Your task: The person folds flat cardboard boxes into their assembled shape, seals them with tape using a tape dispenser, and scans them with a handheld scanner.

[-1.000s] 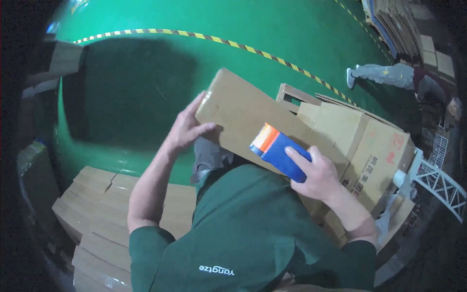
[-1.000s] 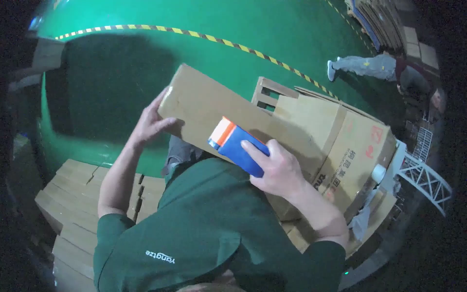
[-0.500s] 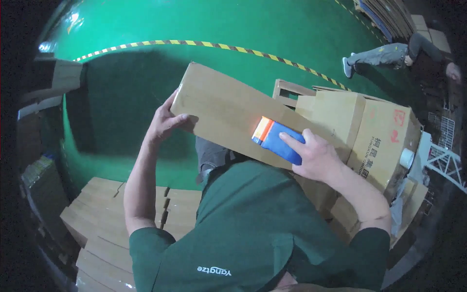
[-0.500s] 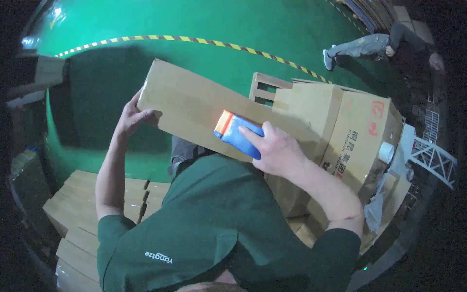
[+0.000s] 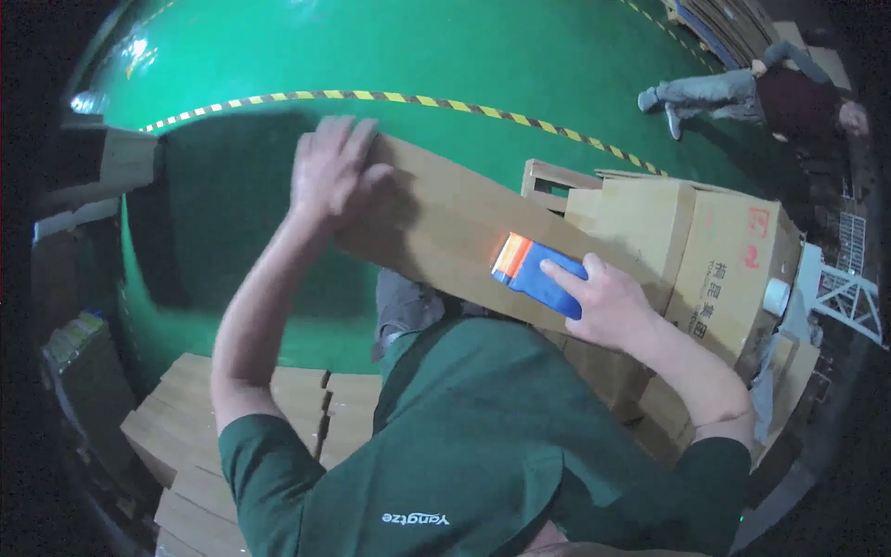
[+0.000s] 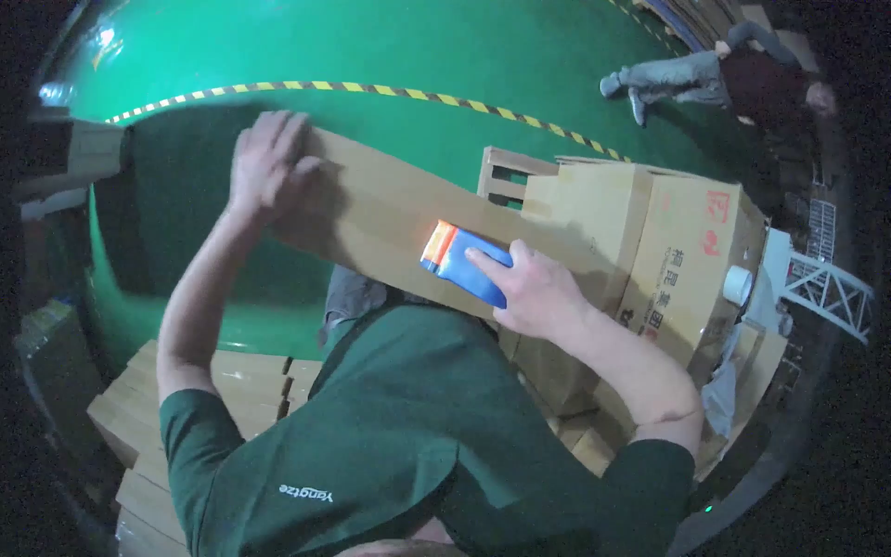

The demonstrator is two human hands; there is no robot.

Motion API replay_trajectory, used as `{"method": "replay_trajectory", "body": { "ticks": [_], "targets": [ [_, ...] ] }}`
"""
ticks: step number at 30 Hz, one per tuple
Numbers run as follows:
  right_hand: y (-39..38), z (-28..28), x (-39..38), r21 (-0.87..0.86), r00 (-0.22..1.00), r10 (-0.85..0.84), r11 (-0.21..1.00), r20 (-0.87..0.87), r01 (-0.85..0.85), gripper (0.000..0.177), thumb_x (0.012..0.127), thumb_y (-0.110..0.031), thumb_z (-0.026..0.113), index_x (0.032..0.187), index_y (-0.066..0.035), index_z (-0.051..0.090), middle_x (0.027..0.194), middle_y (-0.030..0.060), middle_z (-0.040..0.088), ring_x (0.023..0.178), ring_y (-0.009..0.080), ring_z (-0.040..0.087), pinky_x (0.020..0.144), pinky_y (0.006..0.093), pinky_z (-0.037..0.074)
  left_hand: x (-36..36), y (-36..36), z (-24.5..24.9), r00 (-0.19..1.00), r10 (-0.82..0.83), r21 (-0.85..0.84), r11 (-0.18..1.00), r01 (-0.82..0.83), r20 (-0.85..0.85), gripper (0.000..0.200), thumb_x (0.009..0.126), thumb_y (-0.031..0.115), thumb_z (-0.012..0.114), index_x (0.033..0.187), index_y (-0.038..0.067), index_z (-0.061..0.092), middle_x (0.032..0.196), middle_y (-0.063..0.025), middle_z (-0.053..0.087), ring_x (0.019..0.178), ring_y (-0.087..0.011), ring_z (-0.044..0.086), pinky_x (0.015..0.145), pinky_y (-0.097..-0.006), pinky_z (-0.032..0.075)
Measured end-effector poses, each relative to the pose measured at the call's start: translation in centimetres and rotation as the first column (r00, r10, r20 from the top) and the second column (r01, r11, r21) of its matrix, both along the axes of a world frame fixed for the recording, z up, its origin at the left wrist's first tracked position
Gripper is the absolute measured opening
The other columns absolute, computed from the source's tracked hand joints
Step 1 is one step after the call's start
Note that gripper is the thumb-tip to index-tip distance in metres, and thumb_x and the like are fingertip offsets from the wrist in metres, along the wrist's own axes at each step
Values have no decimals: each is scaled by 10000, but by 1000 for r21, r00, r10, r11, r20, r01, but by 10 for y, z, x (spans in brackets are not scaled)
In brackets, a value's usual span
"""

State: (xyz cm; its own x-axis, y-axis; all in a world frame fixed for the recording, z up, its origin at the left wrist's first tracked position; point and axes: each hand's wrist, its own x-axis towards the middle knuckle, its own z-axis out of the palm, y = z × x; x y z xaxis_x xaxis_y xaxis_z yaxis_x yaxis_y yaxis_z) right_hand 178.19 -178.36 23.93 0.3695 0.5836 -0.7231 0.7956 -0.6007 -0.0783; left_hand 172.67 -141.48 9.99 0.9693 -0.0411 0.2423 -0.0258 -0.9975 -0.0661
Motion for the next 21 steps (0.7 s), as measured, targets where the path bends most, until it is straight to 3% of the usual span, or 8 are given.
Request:
{"method": "replay_trajectory", "body": {
  "ticks": [1, 4, 7, 9, 12, 16, 19, 21],
  "targets": [
    [-3, -2, -4, 16, 1000, -9, 1000, -8, 9, 717, 833, -419, 701, 1430, -207, 366, 1109, 203, 505, 931, 339, 622, 794, 421, 553, -4, 10, -1, 1000, 15, 51, 999, -16, 12, 551, 885, 504, 472, 1304, 148, 515, 1268, -106, 523, 1149, -309, 467, 870, -449, 406],
    [-6, -3, -5, 94, 1000, -19, 995, 5, 18, 709, 819, -397, 715, 1421, -208, 391, 1073, 195, 506, 878, 338, 620, 752, 429, 559, 2, -4, 10, 991, 61, -103, 993, -48, 123, 514, 815, 258, 553, 1282, 63, 463, 1182, -143, 522, 985, -345, 500, 732, -458, 420],
    [-5, -4, -5, 103, 998, -54, 993, -14, 56, 666, 821, -360, 691, 1411, -211, 420, 1058, 211, 516, 834, 358, 611, 708, 438, 551, 13, -85, 15, 996, -83, -276, 958, 83, 14, 611, 770, 197, 620, 1348, 107, 441, 1369, -126, 443, 1253, -327, 396, 961, -493, 327],
    [-11, -6, -6, 140, 999, -46, 989, -17, 48, 651, 839, -356, 665, 1417, -207, 405, 1054, 215, 506, 845, 364, 604, 694, 444, 546, 16, -119, 0, 996, -51, -227, 973, 33, -72, 621, 864, 471, 450, 1378, 123, 449, 1422, -141, 434, 1336, -344, 357, 1062, -495, 261],
    [-45, -12, -3, 245, 997, -59, 967, -49, 70, 656, 825, -347, 674, 1407, -224, 397, 1035, 217, 497, 844, 375, 595, 704, 459, 543, 22, -137, -9, 988, -31, -163, 987, 6, -150, 703, 907, 623, 354, 1398, 126, 441, 1429, -147, 440, 1375, -352, 319, 1105, -487, 215],
    [-127, -4, -5, 390, 999, -25, 921, 39, 7, 713, 789, -392, 738, 1387, -227, 385, 1017, 208, 519, 815, 331, 599, 672, 396, 550, 24, -136, -10, 985, -40, -86, 996, 26, -168, 690, 918, 618, 361, 1406, 135, 432, 1417, -137, 457, 1371, -356, 317, 1099, -489, 213],
    [-184, 14, -16, 276, 996, -81, 959, 23, 71, 739, 785, -408, 755, 1388, -238, 362, 1128, 192, 523, 940, 331, 616, 762, 414, 558, 24, -134, -14, 982, -41, -54, 998, 32, -185, 671, 931, 594, 366, 1418, 136, 417, 1434, -127, 444, 1386, -352, 296, 1106, -486, 207],
    [-210, 18, -19, 212, 995, -99, 973, 32, 90, 715, 792, -368, 736, 1392, -228, 374, 1073, 198, 500, 905, 333, 597, 726, 424, 544, 23, -132, -18, 983, -33, -51, 998, 25, -183, 654, 934, 577, 387, 1429, 149, 400, 1447, -125, 428, 1395, -341, 289, 1122, -483, 195]
  ]
}}
